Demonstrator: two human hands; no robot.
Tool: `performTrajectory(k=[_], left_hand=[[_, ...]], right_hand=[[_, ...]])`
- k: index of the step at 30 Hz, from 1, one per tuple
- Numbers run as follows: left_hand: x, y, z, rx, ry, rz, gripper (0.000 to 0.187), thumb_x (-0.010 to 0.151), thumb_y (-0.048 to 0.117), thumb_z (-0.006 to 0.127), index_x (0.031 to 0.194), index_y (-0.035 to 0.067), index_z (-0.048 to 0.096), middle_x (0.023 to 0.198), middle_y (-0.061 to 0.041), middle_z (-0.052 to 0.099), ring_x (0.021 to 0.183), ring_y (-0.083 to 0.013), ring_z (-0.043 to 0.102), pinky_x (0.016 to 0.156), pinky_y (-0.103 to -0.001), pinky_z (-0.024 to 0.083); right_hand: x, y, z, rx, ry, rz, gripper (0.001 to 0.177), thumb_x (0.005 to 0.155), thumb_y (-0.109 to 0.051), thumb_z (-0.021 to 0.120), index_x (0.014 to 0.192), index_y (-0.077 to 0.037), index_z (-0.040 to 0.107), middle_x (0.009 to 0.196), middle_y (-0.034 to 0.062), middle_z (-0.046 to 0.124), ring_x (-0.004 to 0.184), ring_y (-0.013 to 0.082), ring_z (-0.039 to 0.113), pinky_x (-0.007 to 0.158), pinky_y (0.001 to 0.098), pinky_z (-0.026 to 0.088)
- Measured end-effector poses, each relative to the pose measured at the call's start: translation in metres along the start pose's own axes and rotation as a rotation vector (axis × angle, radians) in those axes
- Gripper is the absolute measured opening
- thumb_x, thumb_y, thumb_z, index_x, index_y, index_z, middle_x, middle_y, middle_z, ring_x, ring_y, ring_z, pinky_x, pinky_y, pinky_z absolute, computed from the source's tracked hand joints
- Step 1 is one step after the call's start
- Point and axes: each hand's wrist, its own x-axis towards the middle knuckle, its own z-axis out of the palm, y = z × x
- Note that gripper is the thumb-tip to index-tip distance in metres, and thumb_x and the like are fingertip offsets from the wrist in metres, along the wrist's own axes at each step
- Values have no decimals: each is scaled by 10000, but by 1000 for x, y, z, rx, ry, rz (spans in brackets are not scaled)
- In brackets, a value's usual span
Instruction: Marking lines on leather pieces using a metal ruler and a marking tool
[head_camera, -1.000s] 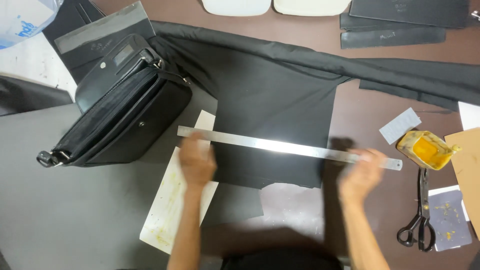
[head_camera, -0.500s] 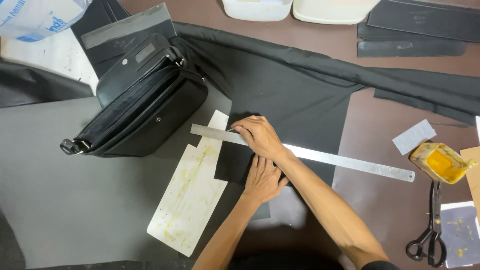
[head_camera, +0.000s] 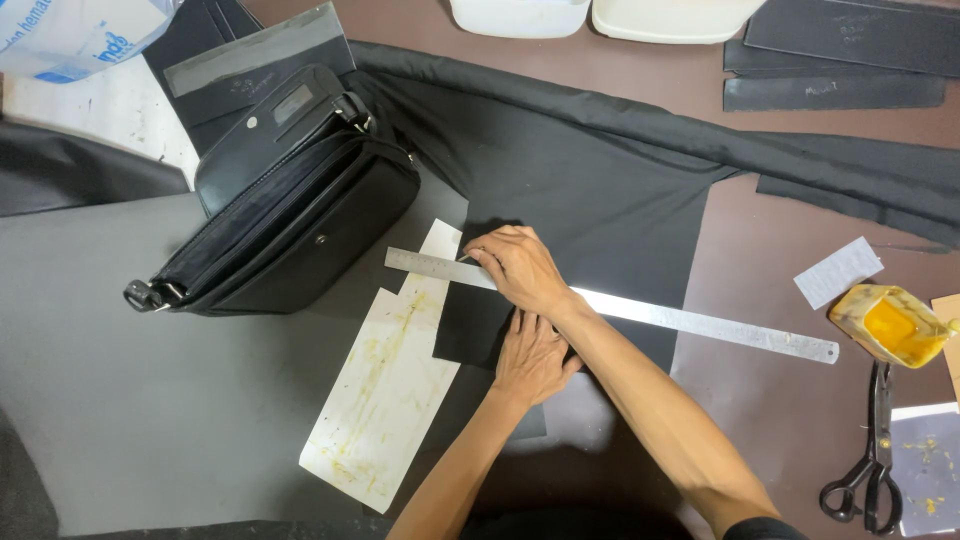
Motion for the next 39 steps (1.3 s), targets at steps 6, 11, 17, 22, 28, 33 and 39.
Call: performTrajectory(k=[6,11,17,22,28,33,39], left_hand=[[0,3,-15,-66,-102,-8,615,1013,535,461,1530,203,486,1590,-221,302,1516,-444,212,1239,-577,214],[0,2,-13,17,-51,24,628,1021,563,443,1548,223,443,1583,-219,308,1519,-435,193,1257,-580,163],[2,1,-3,40,80,37,645,983,586,499,1526,241,459,1500,-203,353,1440,-385,278,1243,-587,195],[2,1,4,61,144,30,620,962,595,520,1476,248,498,1435,-187,393,1409,-374,314,1239,-595,216],[1,5,-10,49,109,36,663,964,579,535,1528,242,447,1423,-196,409,1411,-386,334,1226,-610,224],[3,8,-15,69,92,25,677,963,582,525,1542,246,422,1413,-203,425,1404,-386,350,1223,-615,219],[6,13,-18,87,118,8,652,969,602,499,1508,236,473,1391,-200,442,1388,-388,363,1207,-624,226]], right_hand=[[-17,9,-20,-229,-46,-67,202,1076,-286,544,1004,-176,697,907,-13,736,986,201,693,980,392,446],[-27,2,-35,-146,-49,-83,186,1076,-249,539,1018,-155,689,908,25,739,963,249,706,957,421,474],[-39,14,-46,-202,8,-85,224,1087,-281,519,945,-164,647,807,17,669,882,227,691,921,383,482],[-52,17,-55,-197,2,-84,192,1072,-245,540,961,-151,665,829,29,692,886,246,703,931,400,491],[-85,28,-81,-269,29,24,203,1067,-246,556,918,-173,673,802,-8,695,864,217,703,931,371,487],[-106,33,-101,-268,37,43,166,1051,-220,580,946,-174,700,847,1,730,899,225,723,937,382,497],[-120,33,-110,-248,68,75,179,1052,-200,563,1000,-176,733,912,14,744,949,247,722,951,395,496]])
